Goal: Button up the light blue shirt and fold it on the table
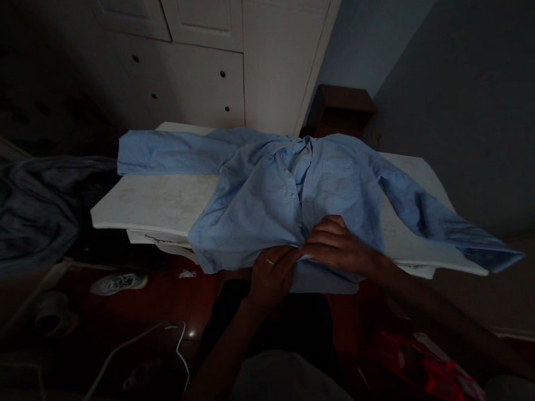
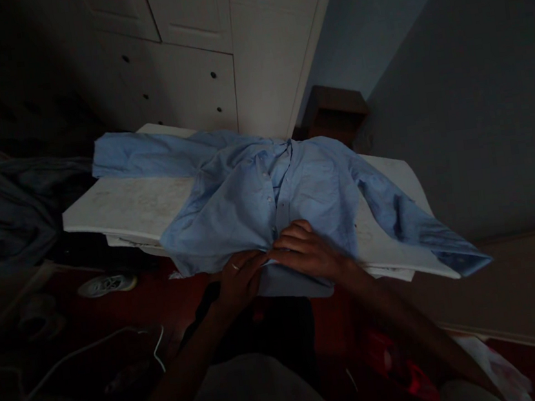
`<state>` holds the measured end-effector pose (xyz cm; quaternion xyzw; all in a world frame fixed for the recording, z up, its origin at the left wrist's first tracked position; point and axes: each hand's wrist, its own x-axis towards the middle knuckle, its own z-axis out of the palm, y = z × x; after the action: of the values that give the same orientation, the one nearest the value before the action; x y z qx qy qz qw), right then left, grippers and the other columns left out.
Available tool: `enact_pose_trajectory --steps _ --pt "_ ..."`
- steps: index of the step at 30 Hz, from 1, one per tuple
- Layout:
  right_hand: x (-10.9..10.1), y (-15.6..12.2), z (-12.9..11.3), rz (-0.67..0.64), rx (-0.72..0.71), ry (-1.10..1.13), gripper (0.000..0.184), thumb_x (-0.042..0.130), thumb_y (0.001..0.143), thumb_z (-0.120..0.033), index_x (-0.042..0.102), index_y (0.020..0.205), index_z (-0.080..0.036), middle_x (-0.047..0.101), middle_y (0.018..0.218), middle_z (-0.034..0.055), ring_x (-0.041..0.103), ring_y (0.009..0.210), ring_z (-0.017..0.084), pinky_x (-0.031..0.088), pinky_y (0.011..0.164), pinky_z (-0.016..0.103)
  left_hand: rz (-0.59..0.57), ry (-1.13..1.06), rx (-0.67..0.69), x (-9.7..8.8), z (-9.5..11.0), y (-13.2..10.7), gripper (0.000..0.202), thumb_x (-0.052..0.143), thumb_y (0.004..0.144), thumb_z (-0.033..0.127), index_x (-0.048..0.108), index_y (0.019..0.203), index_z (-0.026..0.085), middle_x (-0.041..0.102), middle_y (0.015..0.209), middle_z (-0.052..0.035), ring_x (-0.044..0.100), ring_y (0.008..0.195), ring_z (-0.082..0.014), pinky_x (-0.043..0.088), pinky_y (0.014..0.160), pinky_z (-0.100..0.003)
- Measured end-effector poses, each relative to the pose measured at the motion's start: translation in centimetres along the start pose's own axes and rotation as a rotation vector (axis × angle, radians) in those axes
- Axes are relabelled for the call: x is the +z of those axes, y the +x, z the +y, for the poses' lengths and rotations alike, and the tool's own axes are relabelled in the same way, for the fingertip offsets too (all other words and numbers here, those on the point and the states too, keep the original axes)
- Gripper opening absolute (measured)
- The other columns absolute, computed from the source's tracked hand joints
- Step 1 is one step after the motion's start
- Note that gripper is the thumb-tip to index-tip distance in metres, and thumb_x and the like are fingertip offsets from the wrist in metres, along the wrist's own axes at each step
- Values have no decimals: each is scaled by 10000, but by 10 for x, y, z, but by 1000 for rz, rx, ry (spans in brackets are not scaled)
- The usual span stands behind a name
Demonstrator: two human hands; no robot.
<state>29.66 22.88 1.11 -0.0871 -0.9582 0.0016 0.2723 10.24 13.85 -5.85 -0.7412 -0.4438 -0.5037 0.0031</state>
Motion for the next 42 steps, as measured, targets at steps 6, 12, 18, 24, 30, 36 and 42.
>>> enact_pose_trajectory --steps 6,12,18,24,30,36,42 --pt "4 -18 -2 52 -27 -83 312 608 920 -123 666 1158 -317 696 872 -12 553 883 161 399 822 357 16 14 50 -2 3 1 266 532 909 133 644 1135 218 720 937 -48 673 866 -150 540 768 -288" --pt "10 -27 2 87 -66 -144 314 638 894 -123 674 1137 -320 696 828 -20 566 837 158 415 814 366 27 5 79 1 0 3 210 574 900 132 665 1079 195 723 948 -50 684 870 -138 560 765 -263" --pt "14 -29 3 155 -52 -180 230 681 862 -131 683 1041 -276 694 805 -16 558 807 160 427 784 363 -53 41 139 -4 -4 16 233 542 931 151 616 1150 176 724 1037 -50 688 942 -110 568 808 -215" --pt "22 -32 1 166 29 -117 304 680 869 -151 668 1113 -331 692 804 -25 574 811 160 420 781 369 -148 127 190 -5 -12 10 274 553 949 245 597 1212 181 739 1041 -54 702 917 -123 556 684 -208" --pt "26 -30 -3 206 77 -67 292 713 843 -136 682 1066 -321 686 785 -33 565 804 155 415 780 367 -102 117 232 3 -22 1 348 543 922 108 565 1265 164 742 1021 -42 706 844 -114 539 593 -199" --pt "17 -19 -4 174 112 29 215 681 866 -124 676 1021 -274 688 775 -31 559 791 146 391 781 360 -141 115 214 -2 -21 6 243 535 942 152 630 1161 199 743 1006 -29 711 846 -110 543 586 -178" --pt "8 -14 -3 59 193 149 171 644 914 -211 674 1066 -282 665 794 -25 535 809 148 347 806 367 -156 83 200 -2 -23 6 246 520 940 141 648 1143 191 738 1009 -43 701 879 -109 549 636 -170"
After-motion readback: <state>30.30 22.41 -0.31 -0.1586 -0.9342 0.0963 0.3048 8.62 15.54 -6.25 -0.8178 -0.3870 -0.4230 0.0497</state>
